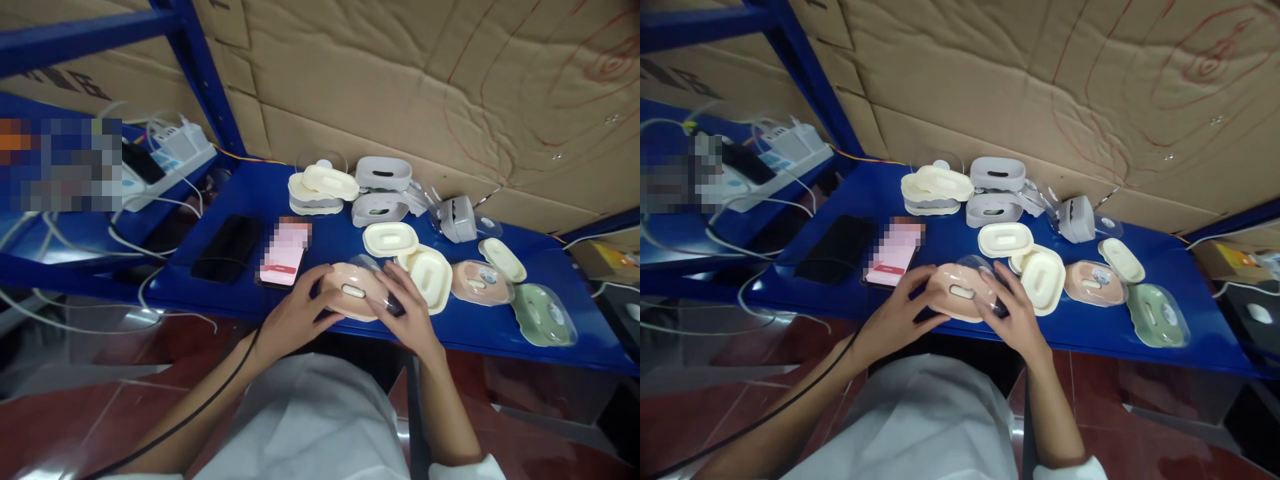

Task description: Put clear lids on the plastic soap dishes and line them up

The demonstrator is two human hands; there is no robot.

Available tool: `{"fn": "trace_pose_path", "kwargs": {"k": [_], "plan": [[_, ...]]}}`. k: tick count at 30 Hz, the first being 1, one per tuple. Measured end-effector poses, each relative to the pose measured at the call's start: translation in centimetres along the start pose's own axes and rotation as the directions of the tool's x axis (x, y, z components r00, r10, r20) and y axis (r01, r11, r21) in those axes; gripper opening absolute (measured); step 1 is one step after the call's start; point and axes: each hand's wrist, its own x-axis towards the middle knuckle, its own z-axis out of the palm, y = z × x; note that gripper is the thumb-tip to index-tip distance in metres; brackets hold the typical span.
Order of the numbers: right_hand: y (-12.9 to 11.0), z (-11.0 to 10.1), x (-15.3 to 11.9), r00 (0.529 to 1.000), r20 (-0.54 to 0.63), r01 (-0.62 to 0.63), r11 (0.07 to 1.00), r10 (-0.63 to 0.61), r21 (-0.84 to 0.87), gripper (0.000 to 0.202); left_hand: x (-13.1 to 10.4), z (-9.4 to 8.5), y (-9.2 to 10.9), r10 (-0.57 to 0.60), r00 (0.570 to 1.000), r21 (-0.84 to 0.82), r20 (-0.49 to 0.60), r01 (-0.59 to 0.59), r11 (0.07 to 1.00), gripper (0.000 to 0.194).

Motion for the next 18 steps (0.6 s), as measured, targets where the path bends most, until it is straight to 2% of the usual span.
{"fn": "trace_pose_path", "kwargs": {"k": [3,7,12,18], "plan": [[0.0,-0.3,0.0,0.987,0.126,0.093,0.994,-0.1,0.054,0.063,-0.2,0.3,-0.1,-0.12,0.99,-0.044,-0.071,0.117,0.992,0.058],[-0.2,-0.6,0.2,0.952,0.197,0.236,0.972,-0.232,0.006,0.065,0.2,0.4,0.2,-0.175,0.984,-0.065,-0.029,0.173,0.983,0.086],[-1.1,-0.8,0.3,0.915,0.297,0.305,0.95,-0.272,-0.072,0.064,0.2,0.6,0.2,-0.173,0.985,-0.048,0.008,0.173,0.984,0.087],[-1.1,-0.6,0.9,0.906,0.277,0.363,0.923,-0.32,-0.124,0.059,0.2,0.6,0.2,-0.181,0.983,-0.09,-0.036,0.177,0.98,0.082]]}}
